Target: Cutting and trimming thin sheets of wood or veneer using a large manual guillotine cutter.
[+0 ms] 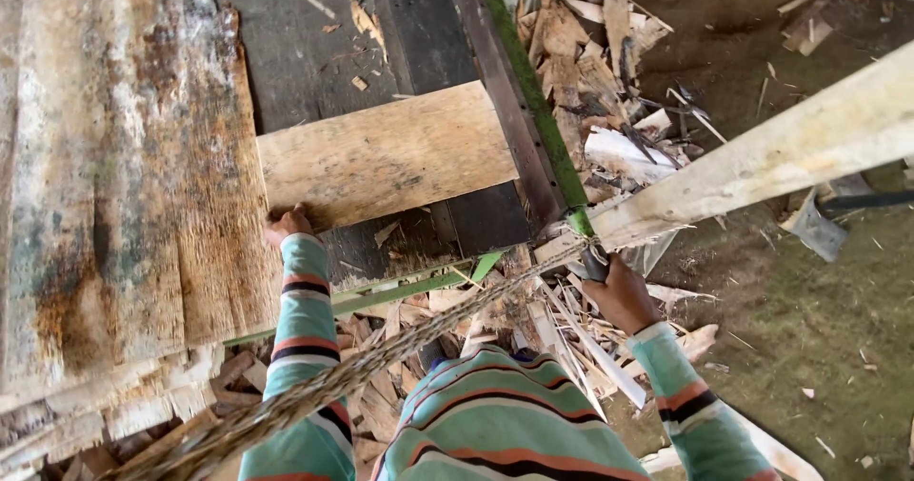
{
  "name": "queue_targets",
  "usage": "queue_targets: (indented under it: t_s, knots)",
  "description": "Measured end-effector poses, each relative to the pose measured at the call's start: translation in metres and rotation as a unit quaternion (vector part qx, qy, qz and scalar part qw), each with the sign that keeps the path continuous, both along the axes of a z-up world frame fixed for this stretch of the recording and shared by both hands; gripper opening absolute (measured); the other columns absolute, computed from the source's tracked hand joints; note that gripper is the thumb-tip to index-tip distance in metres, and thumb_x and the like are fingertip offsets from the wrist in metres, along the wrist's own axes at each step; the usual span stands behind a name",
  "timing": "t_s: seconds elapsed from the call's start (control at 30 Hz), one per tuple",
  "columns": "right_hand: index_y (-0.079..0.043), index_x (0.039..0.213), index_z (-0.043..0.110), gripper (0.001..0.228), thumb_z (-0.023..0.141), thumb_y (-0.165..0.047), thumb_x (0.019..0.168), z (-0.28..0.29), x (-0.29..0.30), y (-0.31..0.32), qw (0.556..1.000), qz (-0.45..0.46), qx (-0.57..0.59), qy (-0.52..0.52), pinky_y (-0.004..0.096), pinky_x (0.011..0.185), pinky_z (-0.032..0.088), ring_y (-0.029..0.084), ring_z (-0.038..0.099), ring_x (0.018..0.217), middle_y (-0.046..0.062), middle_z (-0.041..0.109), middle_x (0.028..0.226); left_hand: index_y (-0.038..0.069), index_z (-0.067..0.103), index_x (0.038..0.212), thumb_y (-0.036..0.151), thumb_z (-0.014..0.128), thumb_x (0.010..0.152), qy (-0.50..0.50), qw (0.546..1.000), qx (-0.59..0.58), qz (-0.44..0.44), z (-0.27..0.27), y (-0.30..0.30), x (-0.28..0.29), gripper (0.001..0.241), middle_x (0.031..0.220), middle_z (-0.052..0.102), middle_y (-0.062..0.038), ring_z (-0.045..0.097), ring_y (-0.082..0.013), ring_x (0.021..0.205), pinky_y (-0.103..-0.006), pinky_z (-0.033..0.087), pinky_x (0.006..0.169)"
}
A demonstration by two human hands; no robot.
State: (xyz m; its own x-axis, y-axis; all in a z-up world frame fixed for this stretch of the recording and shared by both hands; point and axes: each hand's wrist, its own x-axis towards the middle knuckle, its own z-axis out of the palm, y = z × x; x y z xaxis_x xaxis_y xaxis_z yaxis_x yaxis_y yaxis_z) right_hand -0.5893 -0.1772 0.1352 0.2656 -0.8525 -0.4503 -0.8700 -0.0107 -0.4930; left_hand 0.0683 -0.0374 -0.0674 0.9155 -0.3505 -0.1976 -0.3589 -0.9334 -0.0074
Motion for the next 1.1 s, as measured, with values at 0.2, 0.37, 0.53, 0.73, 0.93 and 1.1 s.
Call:
queue_targets:
  t_s: [0.2, 0.37, 0.53, 0.73, 0.93, 1.1]
  knots:
    - [0.006, 0.128, 0.049, 0.056, 0.068, -0.027, 0.087, 0.005, 0.008, 0.004, 1.000, 0.007, -0.006, -0.010, 0.044, 0.060, 0.064, 0.030, 0.073, 0.065, 0.019, 0.073, 0.089, 0.024, 0.037, 0.163, 0.010, 0.027, 0.115, 0.086, 0.964, 0.216, -0.130, 0.057, 0.000, -0.029, 0.051, 0.130, 0.074, -0.012, 0.073, -0.0280, 0.124, -0.0431, 0.037, 0.126]
    - [0.004, 0.132, 0.046, 0.055, 0.070, -0.021, 0.089, 0.052, 0.003, -0.008, 0.999, 0.052, 0.002, -0.008, 0.035, 0.044, 0.058, 0.021, 0.063, 0.055, 0.013, 0.065, 0.083, -0.009, 0.061, 0.133, 0.059, 0.028, 0.113, 0.043, 0.998, 0.038, -0.013, -0.013, 0.003, 0.002, 0.078, 0.150, 0.053, -0.022, 0.046, -0.0328, 0.142, -0.0426, 0.032, 0.121]
    - [-0.001, 0.127, 0.051, 0.048, 0.072, -0.024, 0.090, 0.178, -0.002, -0.026, 0.996, 0.082, -0.027, -0.022, 0.032, 0.045, 0.050, 0.018, 0.057, 0.052, 0.012, 0.066, 0.077, -0.009, 0.057, 0.135, 0.064, 0.059, 0.085, 0.105, 0.932, -0.322, 0.131, -0.007, 0.009, -0.010, 0.088, 0.136, 0.065, -0.021, 0.060, -0.0342, 0.126, -0.0406, 0.046, 0.112]
    - [0.001, 0.128, 0.056, 0.052, 0.070, -0.026, 0.086, -0.049, 0.002, -0.010, 0.999, -0.011, -0.035, -0.020, 0.044, 0.060, 0.057, 0.031, 0.067, 0.068, 0.021, 0.071, 0.086, 0.013, 0.067, 0.122, 0.041, 0.046, 0.114, -0.077, 0.989, 0.058, -0.116, -0.062, 0.010, 0.010, 0.036, 0.108, 0.076, -0.020, 0.067, -0.0355, 0.107, -0.0478, 0.047, 0.107]
    - [0.003, 0.106, 0.062, 0.042, 0.074, -0.028, 0.080, -0.073, 0.048, -0.069, 0.996, 0.018, -0.065, -0.054, 0.049, 0.064, 0.055, 0.035, 0.068, 0.070, 0.023, 0.071, 0.081, 0.000, 0.069, 0.107, 0.024, 0.061, 0.104, 0.068, 0.947, -0.308, 0.051, 0.041, -0.031, 0.001, 0.026, 0.098, 0.074, -0.013, 0.065, -0.0272, 0.096, -0.0425, 0.050, 0.094]
    - [0.001, 0.095, 0.062, 0.036, 0.077, -0.026, 0.078, 0.003, 0.012, -0.022, 0.998, 0.033, -0.011, -0.049, 0.046, 0.056, 0.052, 0.031, 0.065, 0.060, 0.017, 0.067, 0.070, 0.004, 0.062, 0.105, 0.003, 0.076, 0.090, 0.237, 0.709, -0.634, 0.198, 0.012, 0.014, -0.035, 0.020, 0.094, 0.066, -0.009, 0.062, -0.0241, 0.080, -0.0392, 0.052, 0.070]
